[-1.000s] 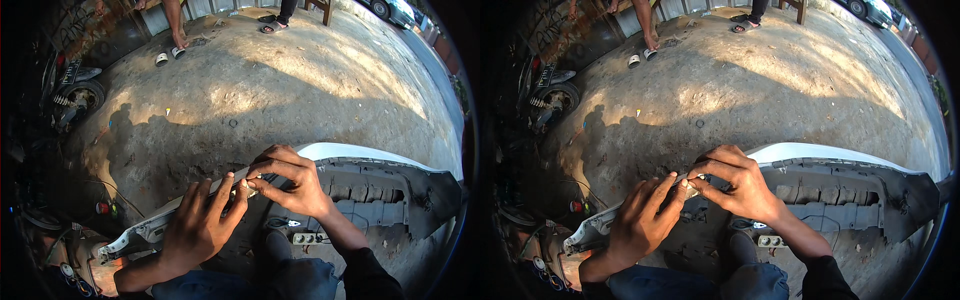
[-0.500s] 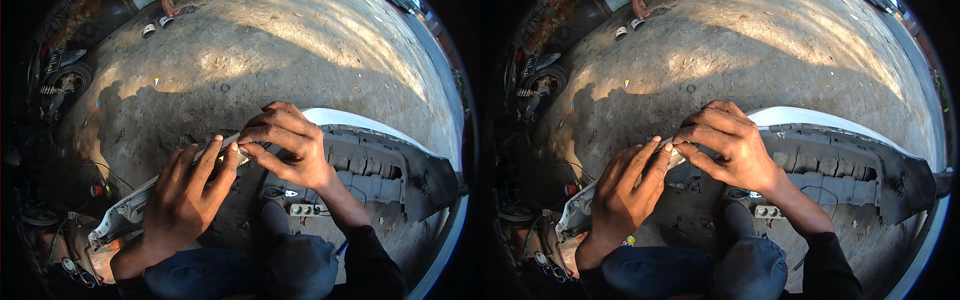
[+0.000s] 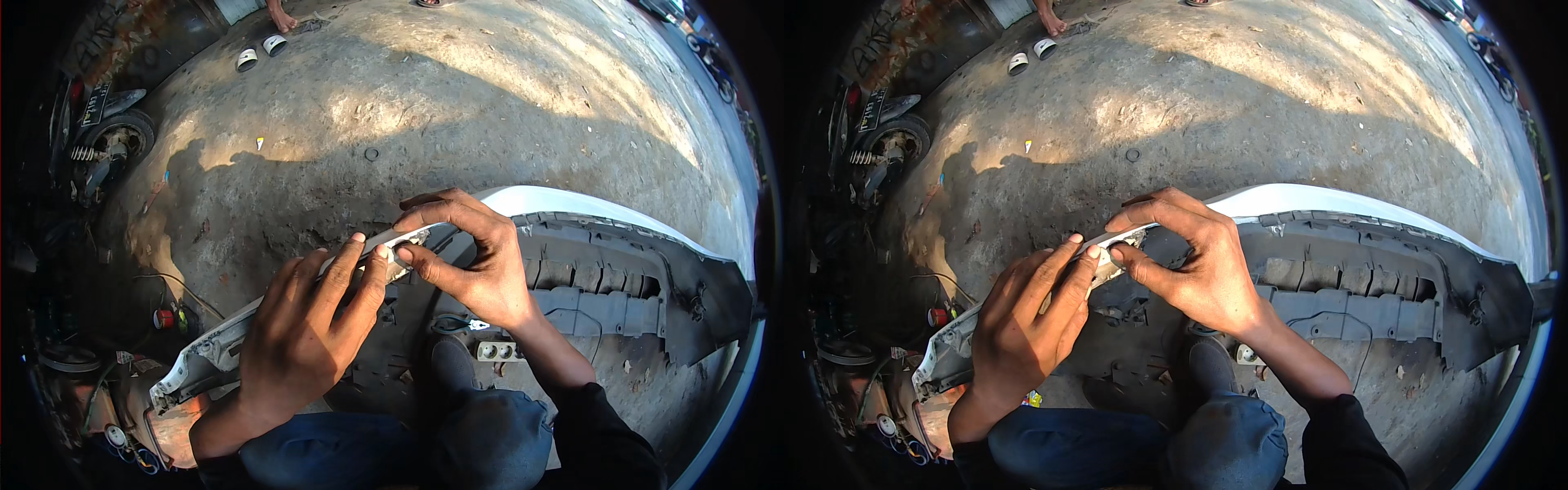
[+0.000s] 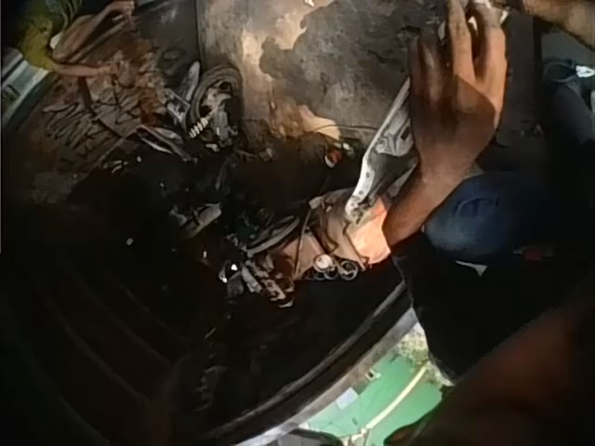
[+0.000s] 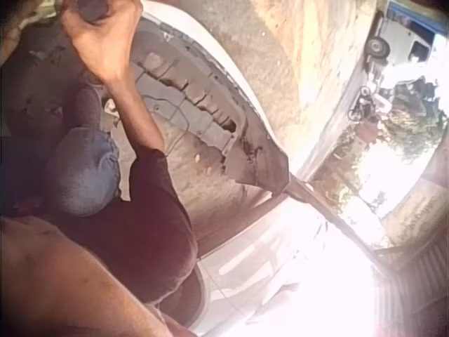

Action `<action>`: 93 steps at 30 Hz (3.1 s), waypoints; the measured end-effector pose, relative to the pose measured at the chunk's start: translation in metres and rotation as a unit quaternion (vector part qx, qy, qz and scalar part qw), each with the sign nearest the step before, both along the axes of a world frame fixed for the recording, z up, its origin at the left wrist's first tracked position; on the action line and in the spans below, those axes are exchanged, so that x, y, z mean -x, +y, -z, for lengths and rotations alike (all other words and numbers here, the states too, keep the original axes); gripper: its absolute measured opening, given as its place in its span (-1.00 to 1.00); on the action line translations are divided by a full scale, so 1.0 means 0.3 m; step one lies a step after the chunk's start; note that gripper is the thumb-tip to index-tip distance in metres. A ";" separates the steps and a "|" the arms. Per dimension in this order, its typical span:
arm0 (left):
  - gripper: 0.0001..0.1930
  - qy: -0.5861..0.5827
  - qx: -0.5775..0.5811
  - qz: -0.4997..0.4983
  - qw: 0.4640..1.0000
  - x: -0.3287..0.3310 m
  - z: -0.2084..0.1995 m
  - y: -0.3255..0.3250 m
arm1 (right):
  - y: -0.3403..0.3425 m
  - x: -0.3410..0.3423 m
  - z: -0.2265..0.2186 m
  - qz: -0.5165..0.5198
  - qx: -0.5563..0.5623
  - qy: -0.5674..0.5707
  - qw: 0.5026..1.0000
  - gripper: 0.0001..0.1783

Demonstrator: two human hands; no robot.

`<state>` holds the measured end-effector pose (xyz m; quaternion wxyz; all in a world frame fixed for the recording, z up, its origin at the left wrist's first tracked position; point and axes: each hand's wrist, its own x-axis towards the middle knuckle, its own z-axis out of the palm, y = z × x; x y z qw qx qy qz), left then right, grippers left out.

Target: Repairing a damaged car bumper using a soldering iron to melt plastic filler into cracks.

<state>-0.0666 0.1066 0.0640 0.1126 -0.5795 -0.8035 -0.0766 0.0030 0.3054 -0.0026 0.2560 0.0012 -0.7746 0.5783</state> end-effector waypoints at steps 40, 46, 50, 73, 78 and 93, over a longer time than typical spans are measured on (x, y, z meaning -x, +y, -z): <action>-0.64 -0.073 -0.055 -0.008 0.996 0.012 -0.016 0.004 | 0.017 0.022 -0.032 0.045 -0.361 0.114 0.924 -0.75; -0.62 -0.073 -0.052 -0.014 0.996 0.011 -0.017 0.007 | 0.017 0.012 -0.034 0.041 -0.345 0.108 0.931 -0.75; -0.62 -0.070 -0.052 -0.017 0.996 0.010 -0.018 0.002 | 0.018 0.023 -0.035 0.055 -0.361 0.110 0.924 -0.76; -0.76 -0.225 -0.075 -0.137 0.962 -0.003 -0.031 0.066 | -0.012 -0.003 -0.014 0.085 -0.248 0.093 0.961 -0.74; -0.78 -0.232 -0.087 -0.151 0.957 0.003 -0.025 0.079 | -0.028 -0.010 -0.007 0.112 -0.216 0.082 0.967 -0.73; -0.79 -0.240 -0.105 -0.149 0.953 0.008 -0.015 0.079 | -0.044 0.007 0.048 0.108 -0.128 0.095 0.981 -0.75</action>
